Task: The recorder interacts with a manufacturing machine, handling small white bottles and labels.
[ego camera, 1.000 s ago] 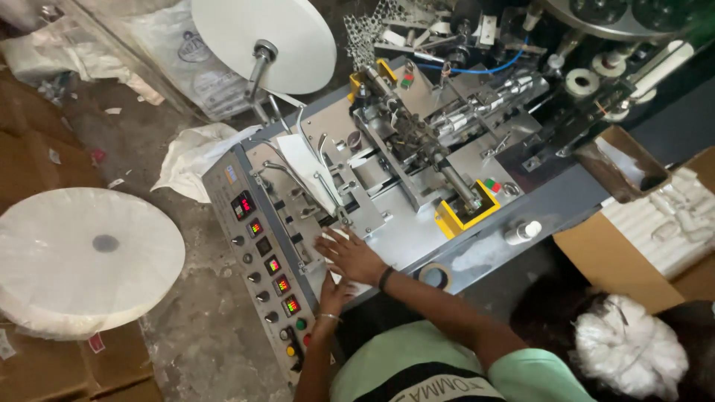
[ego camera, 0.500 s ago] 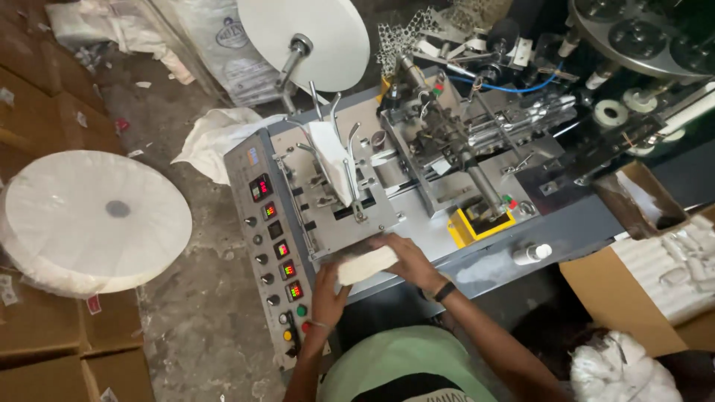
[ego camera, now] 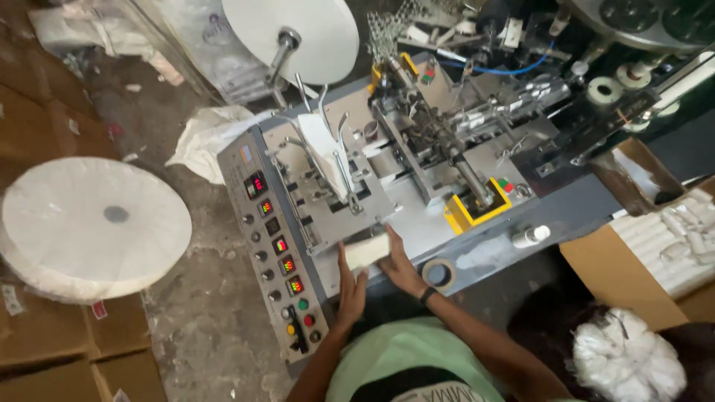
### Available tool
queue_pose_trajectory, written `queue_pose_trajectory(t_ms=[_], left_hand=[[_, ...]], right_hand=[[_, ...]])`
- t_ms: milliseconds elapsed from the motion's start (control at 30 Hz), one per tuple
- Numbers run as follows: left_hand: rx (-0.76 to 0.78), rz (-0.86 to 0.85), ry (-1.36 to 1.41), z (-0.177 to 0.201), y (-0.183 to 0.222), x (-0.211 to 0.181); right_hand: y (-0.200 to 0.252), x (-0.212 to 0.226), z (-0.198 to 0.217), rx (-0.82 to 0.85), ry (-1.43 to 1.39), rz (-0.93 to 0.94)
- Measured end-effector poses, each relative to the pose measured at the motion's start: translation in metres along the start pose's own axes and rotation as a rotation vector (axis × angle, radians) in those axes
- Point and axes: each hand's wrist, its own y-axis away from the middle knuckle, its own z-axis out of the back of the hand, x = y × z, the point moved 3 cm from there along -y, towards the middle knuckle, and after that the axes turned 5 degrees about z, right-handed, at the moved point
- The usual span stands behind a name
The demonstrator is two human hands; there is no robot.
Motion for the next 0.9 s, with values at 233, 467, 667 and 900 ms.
queue_pose_trajectory(t_ms=[233, 467, 667, 900], left_hand=[[-0.01, -0.078, -0.255, 0.0, -0.001, 0.008], [0.04, -0.114, -0.382, 0.0, 0.0, -0.019], [0.015, -0.115, -0.409, 0.0, 0.004, 0.015], [-0.065, -0.03, -0.457, 0.003, 0.003, 0.031]], right_hand=[[0.001, 0.021, 0.002, 0.032, 0.375, 0.063], [0.005, 0.017, 0.002, 0.032, 0.55, 0.144], [0.004, 0.012, 0.002, 0.05, 0.553, 0.119], [0.009, -0.006, 0.0, 0.07, 0.598, 0.181]])
